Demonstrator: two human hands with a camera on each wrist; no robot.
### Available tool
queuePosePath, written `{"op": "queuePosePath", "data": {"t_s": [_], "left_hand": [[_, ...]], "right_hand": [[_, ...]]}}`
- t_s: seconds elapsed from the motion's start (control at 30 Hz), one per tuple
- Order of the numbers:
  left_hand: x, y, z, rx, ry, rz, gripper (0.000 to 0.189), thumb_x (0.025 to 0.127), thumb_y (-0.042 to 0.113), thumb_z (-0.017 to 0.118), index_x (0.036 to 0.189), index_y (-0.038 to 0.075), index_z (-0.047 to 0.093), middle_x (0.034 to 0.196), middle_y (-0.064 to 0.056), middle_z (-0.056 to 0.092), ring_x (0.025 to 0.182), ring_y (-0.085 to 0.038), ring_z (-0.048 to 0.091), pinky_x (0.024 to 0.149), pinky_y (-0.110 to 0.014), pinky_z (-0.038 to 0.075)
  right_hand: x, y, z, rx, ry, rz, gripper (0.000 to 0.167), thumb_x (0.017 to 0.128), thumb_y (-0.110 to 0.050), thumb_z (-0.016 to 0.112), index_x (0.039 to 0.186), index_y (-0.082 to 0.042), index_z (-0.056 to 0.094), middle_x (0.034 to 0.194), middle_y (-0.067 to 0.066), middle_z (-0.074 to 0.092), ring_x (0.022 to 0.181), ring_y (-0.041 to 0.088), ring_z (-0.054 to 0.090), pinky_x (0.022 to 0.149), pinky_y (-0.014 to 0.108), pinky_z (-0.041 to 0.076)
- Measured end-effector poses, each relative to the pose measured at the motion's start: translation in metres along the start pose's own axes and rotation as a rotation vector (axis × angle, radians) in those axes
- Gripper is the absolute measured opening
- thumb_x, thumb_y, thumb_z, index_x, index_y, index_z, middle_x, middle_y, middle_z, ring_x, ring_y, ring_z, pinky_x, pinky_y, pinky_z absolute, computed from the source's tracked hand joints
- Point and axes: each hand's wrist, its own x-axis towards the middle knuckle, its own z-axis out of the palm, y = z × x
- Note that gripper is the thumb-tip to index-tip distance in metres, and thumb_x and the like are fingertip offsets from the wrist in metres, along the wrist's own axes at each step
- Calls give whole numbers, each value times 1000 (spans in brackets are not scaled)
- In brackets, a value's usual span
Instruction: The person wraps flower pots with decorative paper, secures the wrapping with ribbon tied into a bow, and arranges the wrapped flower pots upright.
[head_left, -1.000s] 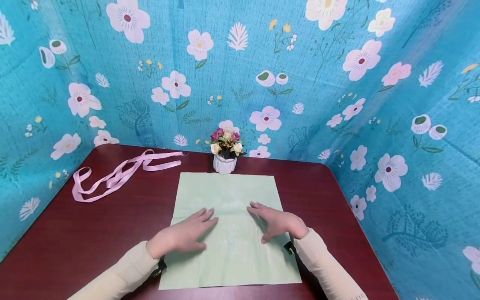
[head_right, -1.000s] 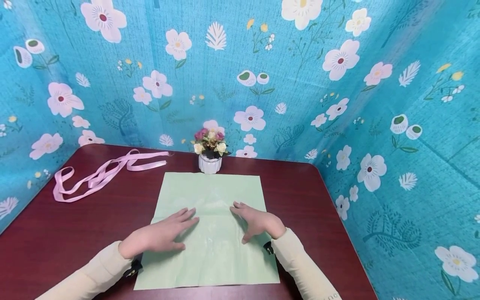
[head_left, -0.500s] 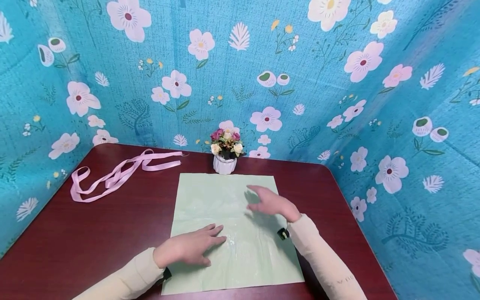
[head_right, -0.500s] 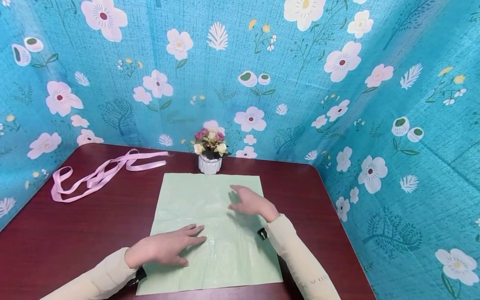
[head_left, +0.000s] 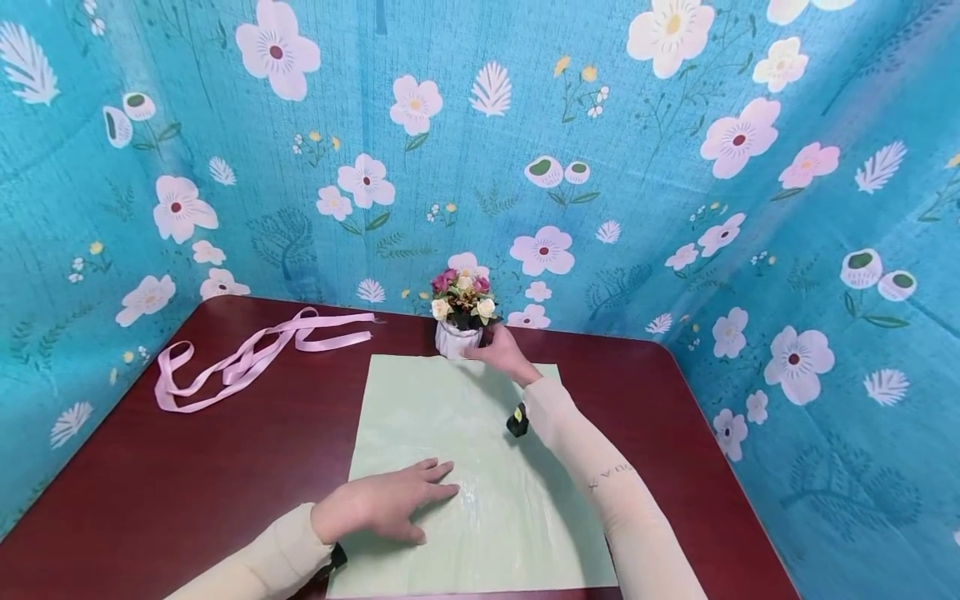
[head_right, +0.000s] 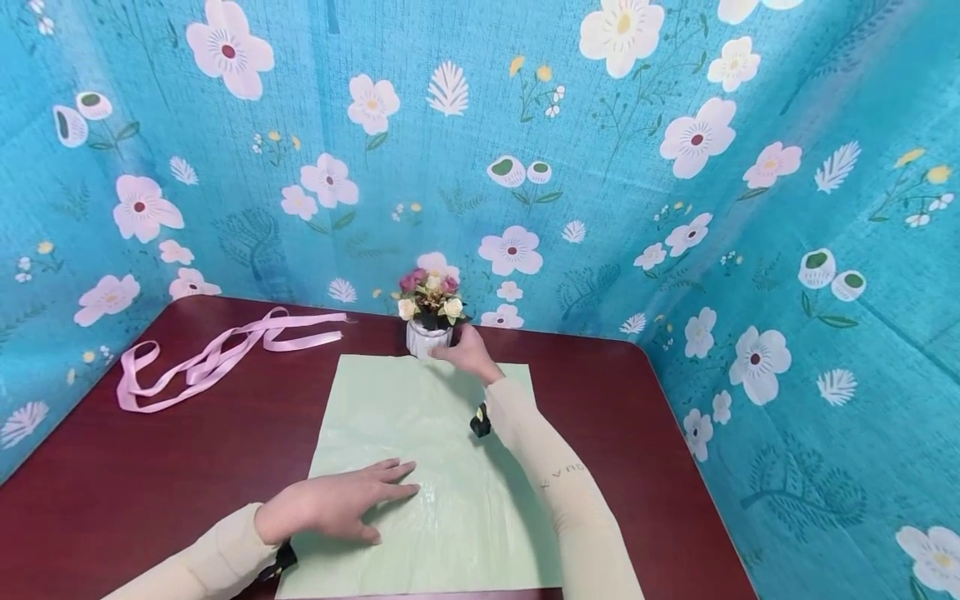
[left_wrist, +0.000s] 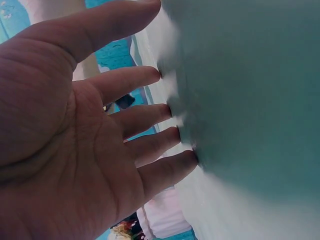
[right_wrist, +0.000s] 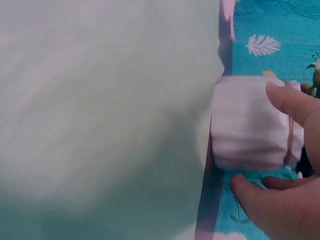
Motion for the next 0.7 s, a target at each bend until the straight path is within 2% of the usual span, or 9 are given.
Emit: {"op": "queuePosePath", "data": {"t_s": [0.13, 0.37, 0.5, 0.7], "left_hand": [[0, 0, 0, 4, 1, -2, 75, 81, 22, 82, 149, 16, 52, 162, -13, 38, 149, -38, 34, 116, -40, 37], [0, -3, -3, 11, -2, 10, 74, 80, 22, 83, 148, 17, 54, 161, -12, 39, 148, -37, 35, 117, -37, 36], [-2, -7, -4, 0, -7, 3, 74, 81, 25, 84, 148, 17, 54, 161, -12, 39, 149, -36, 35, 117, -37, 35], [-3, -10, -6, -5, 12, -15, 76, 78, 23, 86, 147, 17, 55, 160, -13, 40, 148, -37, 35, 117, -37, 36]], "right_hand": [[7, 0, 11, 87, 40, 21, 82, 79, -17, 87, 149, -9, 43, 145, 11, 55, 134, 26, 52, 110, 43, 44], [11, 1, 24, 85, 142, 121, 85, 72, -21, 93, 142, -4, 49, 138, 15, 60, 129, 29, 56, 108, 41, 46], [17, 4, 30, 118, 184, 130, 86, 68, -21, 95, 140, -6, 50, 137, 12, 60, 128, 28, 56, 108, 41, 46], [27, 9, 28, 112, 249, 162, 82, 65, -30, 97, 130, -5, 55, 127, 11, 64, 117, 26, 59, 98, 41, 52]]}}
